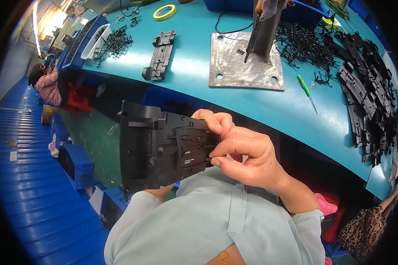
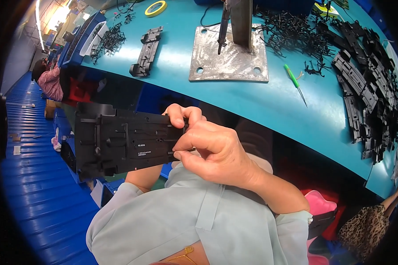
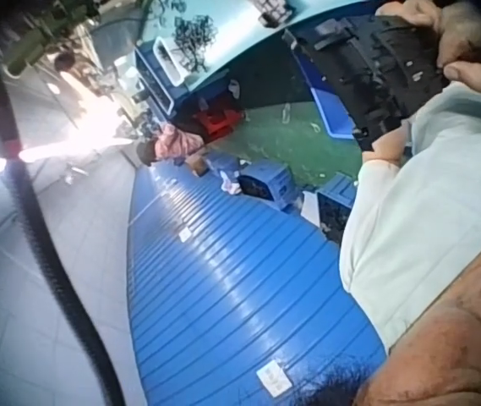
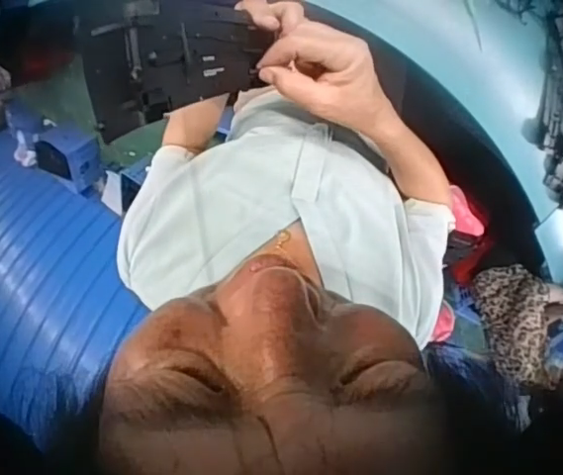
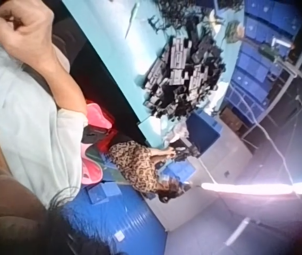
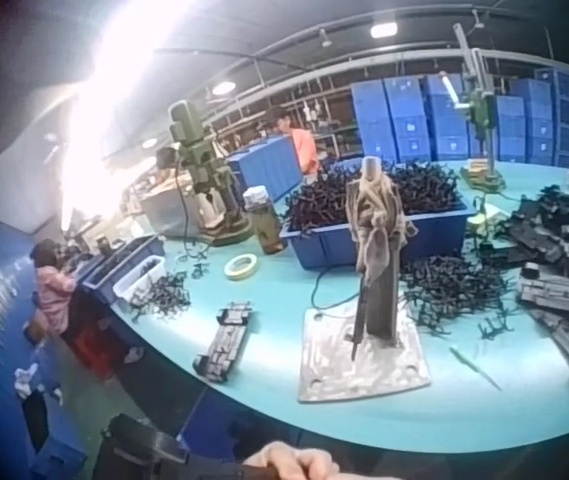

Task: Assembling components onto a plastic toy truck chassis using a manual press tool.

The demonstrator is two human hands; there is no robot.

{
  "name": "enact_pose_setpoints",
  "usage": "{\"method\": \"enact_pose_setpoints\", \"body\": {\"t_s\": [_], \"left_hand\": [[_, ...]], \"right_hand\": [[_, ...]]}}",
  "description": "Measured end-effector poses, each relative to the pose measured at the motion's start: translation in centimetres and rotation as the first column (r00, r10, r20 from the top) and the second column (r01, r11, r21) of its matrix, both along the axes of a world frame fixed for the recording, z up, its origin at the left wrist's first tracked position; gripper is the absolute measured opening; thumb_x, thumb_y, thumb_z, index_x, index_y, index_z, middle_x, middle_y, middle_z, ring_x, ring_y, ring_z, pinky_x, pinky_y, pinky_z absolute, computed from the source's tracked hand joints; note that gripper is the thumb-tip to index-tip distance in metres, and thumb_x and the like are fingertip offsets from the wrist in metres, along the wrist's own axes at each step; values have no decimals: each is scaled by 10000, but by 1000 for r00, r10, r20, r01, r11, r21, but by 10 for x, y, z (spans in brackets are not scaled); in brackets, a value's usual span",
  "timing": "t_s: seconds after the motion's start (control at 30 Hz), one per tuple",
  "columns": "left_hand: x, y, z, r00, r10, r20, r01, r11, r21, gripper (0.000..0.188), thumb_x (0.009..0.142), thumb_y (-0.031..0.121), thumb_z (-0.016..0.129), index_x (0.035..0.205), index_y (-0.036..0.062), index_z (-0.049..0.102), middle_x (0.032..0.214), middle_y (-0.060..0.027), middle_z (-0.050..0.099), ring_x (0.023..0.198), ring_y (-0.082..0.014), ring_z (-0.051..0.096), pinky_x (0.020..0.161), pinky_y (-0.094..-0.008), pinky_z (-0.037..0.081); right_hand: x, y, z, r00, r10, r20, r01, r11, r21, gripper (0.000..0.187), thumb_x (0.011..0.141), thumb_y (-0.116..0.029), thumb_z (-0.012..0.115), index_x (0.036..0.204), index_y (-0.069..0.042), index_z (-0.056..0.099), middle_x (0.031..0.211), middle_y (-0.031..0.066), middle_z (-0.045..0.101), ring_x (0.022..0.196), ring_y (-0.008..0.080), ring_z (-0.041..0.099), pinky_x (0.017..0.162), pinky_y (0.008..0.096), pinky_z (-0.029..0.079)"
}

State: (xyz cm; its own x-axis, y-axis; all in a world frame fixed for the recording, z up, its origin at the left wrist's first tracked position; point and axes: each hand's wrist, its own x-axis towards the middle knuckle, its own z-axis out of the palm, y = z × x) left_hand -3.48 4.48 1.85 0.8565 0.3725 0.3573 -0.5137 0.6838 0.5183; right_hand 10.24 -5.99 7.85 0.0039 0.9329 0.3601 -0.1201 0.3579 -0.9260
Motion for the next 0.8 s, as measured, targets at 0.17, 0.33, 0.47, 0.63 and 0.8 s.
{"method": "enact_pose_setpoints", "body": {"t_s": [0.17, 0.33, 0.47, 0.63, 0.8], "left_hand": [[-13, 6, 4, 959, 127, -252, -88, 983, 160, 301, 920, 327, 516, 1042, 76, 626, 887, -110, 515, 801, -197, 492, 695, -282, 414], [-14, 30, 4, 775, 243, -584, -146, 967, 209, 288, 728, 28, 755, 995, 42, 646, 839, -25, 655, 635, -70, 555, 549, -200, 470], [0, 32, 24, 588, 362, -723, -66, 913, 403, 240, 793, 67, 718, 1019, 37, 644, 846, 0, 653, 690, -51, 562, 590, -192, 459], [24, 24, 32, 589, 404, -700, -47, 882, 469, 210, 806, 91, 700, 999, 37, 637, 819, 16, 628, 646, -32, 544, 514, -169, 423], [33, 25, 26, 611, 385, -691, -89, 901, 424, 213, 846, 121, 669, 1031, 24, 624, 833, 21, 629, 667, -20, 549, 532, -166, 437]], "right_hand": [[0, -6, -2, 996, -66, 65, 71, 994, -87, 114, 698, 66, 671, 773, -20, 664, 696, 32, 549, 612, 91, 482, 506, 239, 375], [0, -7, -17, 905, -369, 212, 383, 924, -26, 189, 704, 97, 659, 862, -7, 666, 786, 67, 576, 593, 129, 543, 545, 254, 444], [16, -18, -34, 936, -288, -203, 210, 918, -336, 150, 882, -45, 606, 974, 73, 603, 919, 128, 651, 815, 191, 671, 718, 282, 551], [27, -13, -39, 840, -431, -328, 205, 813, -545, 272, 920, -168, 604, 940, 99, 558, 909, 188, 651, 776, 227, 678, 720, 343, 578], [37, -8, -36, 793, -428, -433, 88, 784, -614, 287, 939, -229, 574, 978, 55, 580, 906, 151, 657, 768, 215, 674, 708, 326, 571]]}}
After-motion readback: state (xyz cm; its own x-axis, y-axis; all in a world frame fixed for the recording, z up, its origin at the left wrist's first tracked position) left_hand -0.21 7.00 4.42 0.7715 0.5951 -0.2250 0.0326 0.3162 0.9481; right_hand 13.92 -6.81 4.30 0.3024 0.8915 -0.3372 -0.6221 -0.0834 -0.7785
